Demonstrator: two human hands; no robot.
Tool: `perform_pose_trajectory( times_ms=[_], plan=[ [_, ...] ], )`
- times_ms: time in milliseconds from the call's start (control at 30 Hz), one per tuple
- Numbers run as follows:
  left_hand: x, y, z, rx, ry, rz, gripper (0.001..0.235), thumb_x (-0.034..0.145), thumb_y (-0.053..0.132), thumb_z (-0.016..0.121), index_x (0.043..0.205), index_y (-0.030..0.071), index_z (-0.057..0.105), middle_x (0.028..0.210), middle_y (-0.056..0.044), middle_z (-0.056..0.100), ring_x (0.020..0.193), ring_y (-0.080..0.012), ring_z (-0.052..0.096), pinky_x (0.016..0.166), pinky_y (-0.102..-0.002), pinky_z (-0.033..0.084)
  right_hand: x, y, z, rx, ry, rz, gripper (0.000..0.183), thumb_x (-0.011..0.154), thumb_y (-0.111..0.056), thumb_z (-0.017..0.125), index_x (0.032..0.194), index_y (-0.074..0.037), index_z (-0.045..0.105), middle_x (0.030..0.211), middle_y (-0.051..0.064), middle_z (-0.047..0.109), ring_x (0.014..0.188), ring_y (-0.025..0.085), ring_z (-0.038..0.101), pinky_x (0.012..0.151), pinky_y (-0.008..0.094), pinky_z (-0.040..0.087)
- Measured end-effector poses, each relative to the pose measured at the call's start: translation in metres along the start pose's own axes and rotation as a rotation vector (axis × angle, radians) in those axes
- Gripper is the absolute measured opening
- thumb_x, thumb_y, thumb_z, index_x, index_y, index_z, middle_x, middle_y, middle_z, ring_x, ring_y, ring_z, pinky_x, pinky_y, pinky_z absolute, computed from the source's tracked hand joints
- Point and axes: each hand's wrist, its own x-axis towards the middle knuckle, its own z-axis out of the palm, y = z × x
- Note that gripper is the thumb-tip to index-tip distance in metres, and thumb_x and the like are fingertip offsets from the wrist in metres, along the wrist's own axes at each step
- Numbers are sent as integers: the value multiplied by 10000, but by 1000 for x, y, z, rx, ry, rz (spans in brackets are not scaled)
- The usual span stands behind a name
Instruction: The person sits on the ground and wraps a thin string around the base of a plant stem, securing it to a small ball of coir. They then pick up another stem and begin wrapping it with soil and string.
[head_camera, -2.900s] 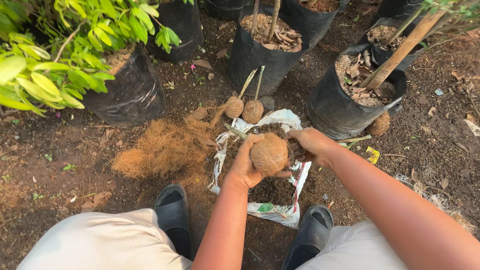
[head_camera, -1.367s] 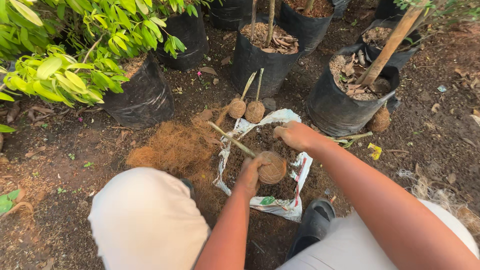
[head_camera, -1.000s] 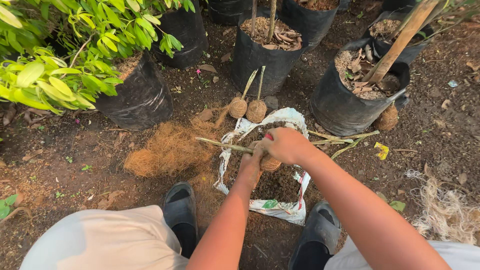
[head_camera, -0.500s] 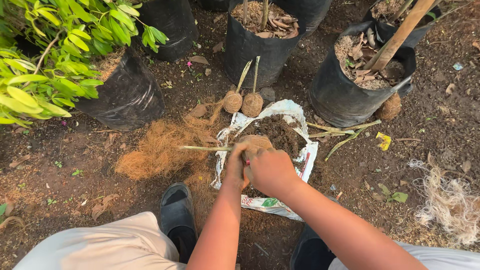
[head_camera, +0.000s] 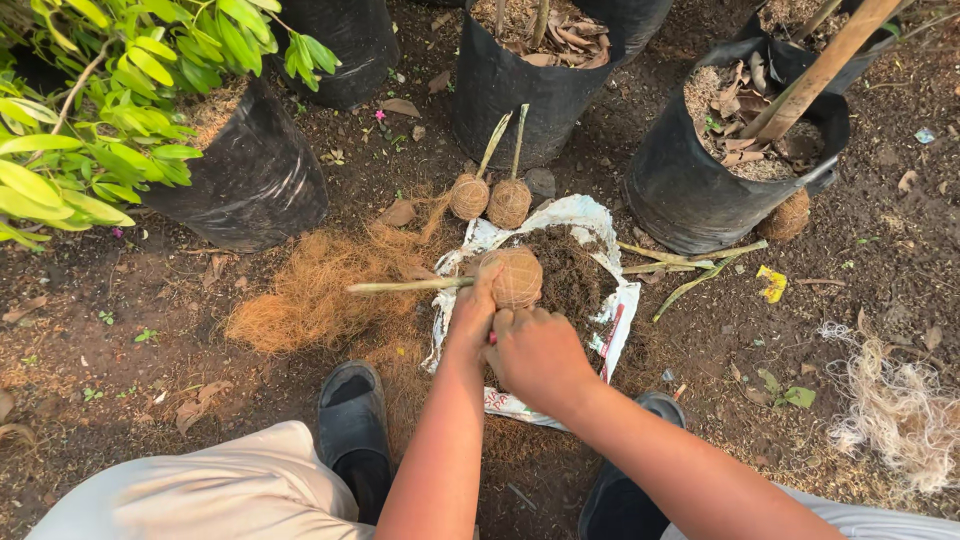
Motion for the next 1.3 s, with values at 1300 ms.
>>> perform_pose_trajectory(
  times_ms=[1300],
  plan=[
    [-22,40,20,-359,-148,45,674,850,530,621,1377,117,543,1281,-104,660,1127,-228,666,845,-398,583,0,71,48,2238,-136,767,443,926,-312,524,588,-251,244,539,-74,205,492,129,223,489,319,269]
  ],
)
